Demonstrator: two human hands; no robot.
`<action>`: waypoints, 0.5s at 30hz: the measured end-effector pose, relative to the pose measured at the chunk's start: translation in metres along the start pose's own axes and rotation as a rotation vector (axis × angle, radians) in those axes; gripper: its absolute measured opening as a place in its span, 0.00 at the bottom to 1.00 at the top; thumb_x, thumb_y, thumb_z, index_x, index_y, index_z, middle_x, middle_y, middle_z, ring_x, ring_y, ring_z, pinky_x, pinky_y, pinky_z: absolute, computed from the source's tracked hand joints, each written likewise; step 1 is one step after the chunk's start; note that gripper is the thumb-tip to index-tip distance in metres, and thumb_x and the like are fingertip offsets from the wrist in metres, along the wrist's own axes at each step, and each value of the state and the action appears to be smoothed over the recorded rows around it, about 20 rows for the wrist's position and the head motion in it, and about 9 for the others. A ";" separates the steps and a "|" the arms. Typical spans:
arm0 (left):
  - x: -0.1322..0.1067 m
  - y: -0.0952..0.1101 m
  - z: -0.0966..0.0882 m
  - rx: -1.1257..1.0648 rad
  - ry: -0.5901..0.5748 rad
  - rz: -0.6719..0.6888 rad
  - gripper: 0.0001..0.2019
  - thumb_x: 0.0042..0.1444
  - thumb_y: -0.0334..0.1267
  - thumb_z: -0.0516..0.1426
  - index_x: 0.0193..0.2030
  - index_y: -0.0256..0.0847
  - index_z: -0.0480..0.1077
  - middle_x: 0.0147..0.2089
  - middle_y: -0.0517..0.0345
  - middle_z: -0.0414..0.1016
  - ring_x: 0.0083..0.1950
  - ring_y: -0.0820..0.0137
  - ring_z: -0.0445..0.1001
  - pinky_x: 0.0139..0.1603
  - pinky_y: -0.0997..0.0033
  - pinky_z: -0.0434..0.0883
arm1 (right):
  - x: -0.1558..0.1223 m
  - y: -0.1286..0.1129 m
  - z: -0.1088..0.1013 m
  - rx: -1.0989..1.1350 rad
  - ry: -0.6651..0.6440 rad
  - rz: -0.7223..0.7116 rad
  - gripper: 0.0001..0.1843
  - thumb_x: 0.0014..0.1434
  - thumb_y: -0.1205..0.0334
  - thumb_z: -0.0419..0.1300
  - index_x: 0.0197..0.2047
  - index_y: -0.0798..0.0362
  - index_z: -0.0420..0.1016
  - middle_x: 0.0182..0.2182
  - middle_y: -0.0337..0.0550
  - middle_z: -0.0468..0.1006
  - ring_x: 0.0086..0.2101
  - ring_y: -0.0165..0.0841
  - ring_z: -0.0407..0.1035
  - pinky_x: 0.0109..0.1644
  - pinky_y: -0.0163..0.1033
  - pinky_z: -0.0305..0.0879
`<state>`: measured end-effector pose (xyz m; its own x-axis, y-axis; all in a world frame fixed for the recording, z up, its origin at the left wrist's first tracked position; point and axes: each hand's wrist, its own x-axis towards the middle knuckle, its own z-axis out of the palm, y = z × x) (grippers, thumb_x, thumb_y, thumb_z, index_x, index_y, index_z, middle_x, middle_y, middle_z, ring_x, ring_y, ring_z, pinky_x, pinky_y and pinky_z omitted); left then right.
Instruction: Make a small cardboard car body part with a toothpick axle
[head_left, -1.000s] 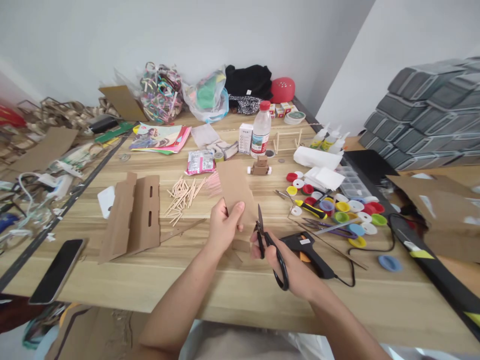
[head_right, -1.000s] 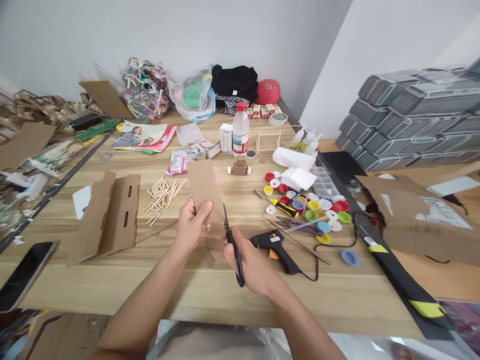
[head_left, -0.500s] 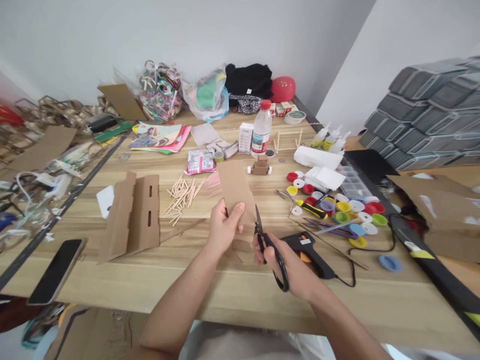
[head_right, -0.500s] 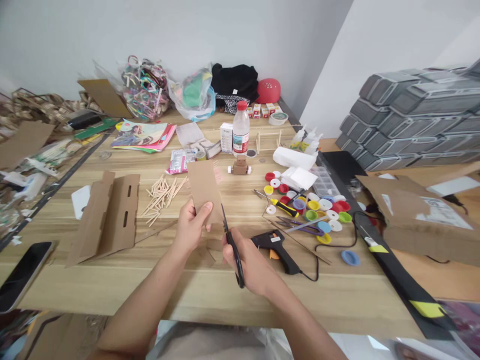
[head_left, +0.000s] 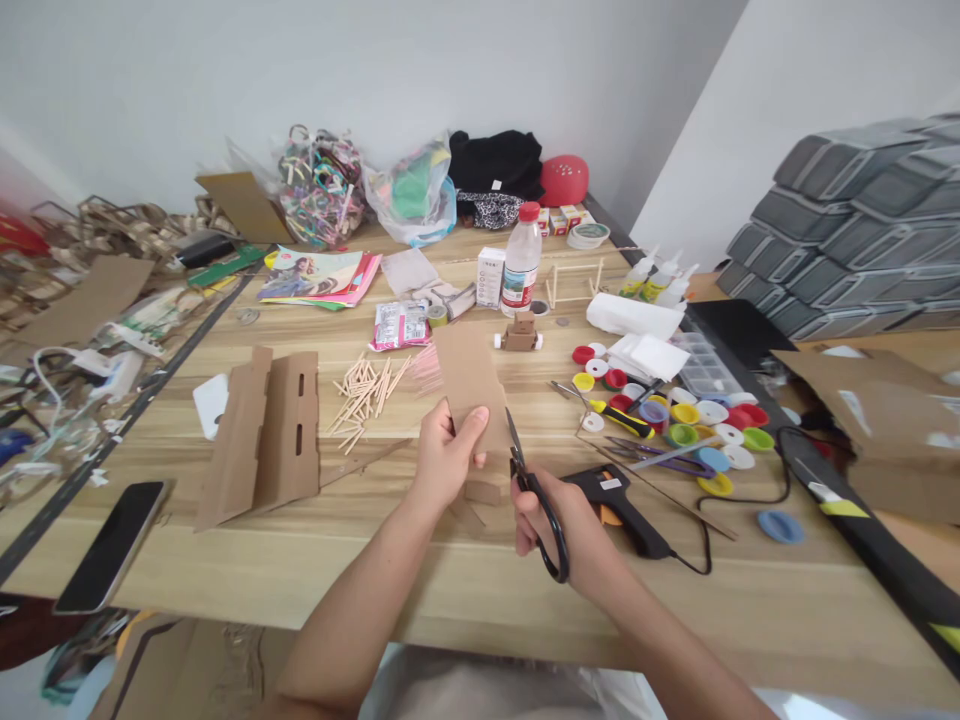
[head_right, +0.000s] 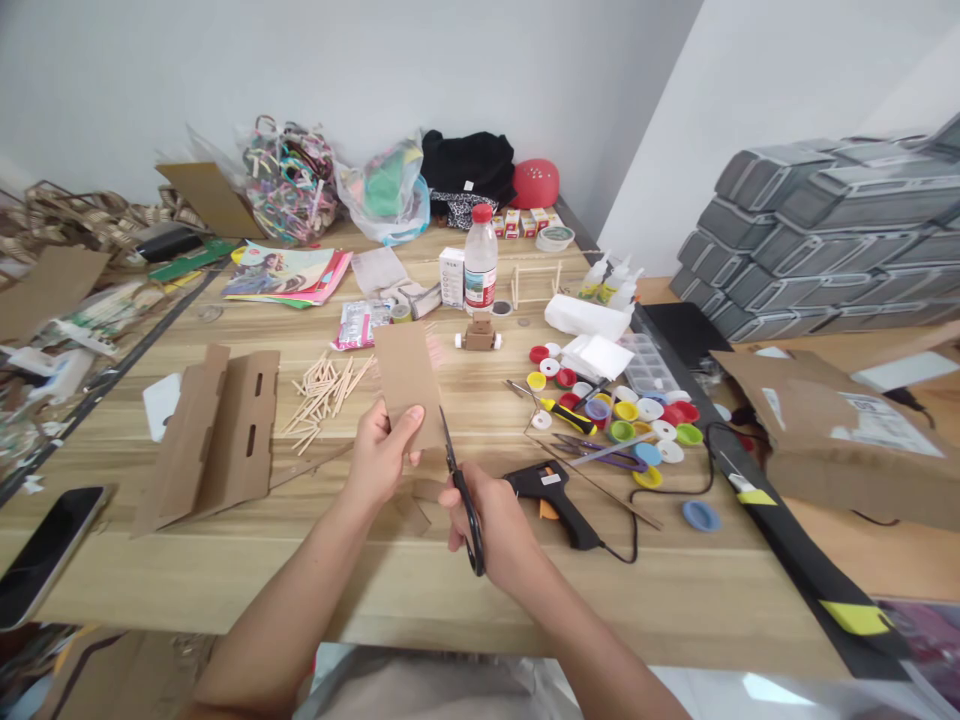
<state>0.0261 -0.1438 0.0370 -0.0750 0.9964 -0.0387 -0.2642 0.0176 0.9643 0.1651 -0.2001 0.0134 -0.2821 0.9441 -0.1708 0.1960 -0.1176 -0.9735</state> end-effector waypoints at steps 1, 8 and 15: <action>0.000 0.000 0.000 -0.001 0.002 -0.001 0.25 0.42 0.58 0.70 0.26 0.43 0.63 0.17 0.72 0.62 0.15 0.81 0.58 0.14 0.80 0.58 | 0.000 0.000 0.001 0.008 0.003 0.014 0.27 0.60 0.30 0.55 0.28 0.45 0.59 0.13 0.27 0.58 0.15 0.32 0.65 0.22 0.38 0.63; -0.003 -0.003 -0.001 0.010 -0.012 -0.016 0.27 0.42 0.60 0.70 0.26 0.43 0.63 0.17 0.71 0.63 0.15 0.81 0.59 0.15 0.80 0.58 | -0.001 -0.005 0.000 -0.077 0.023 -0.046 0.34 0.60 0.21 0.49 0.30 0.46 0.62 0.15 0.31 0.64 0.18 0.34 0.67 0.25 0.39 0.65; -0.007 -0.005 0.002 0.022 -0.028 -0.047 0.27 0.42 0.61 0.70 0.25 0.43 0.62 0.17 0.71 0.61 0.15 0.81 0.57 0.15 0.80 0.57 | 0.002 -0.008 -0.001 -0.107 0.048 -0.033 0.35 0.57 0.18 0.48 0.29 0.45 0.62 0.13 0.31 0.63 0.17 0.35 0.67 0.24 0.40 0.65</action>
<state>0.0297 -0.1507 0.0329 -0.0364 0.9963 -0.0775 -0.2458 0.0662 0.9671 0.1638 -0.1969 0.0210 -0.2453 0.9608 -0.1292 0.2877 -0.0552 -0.9561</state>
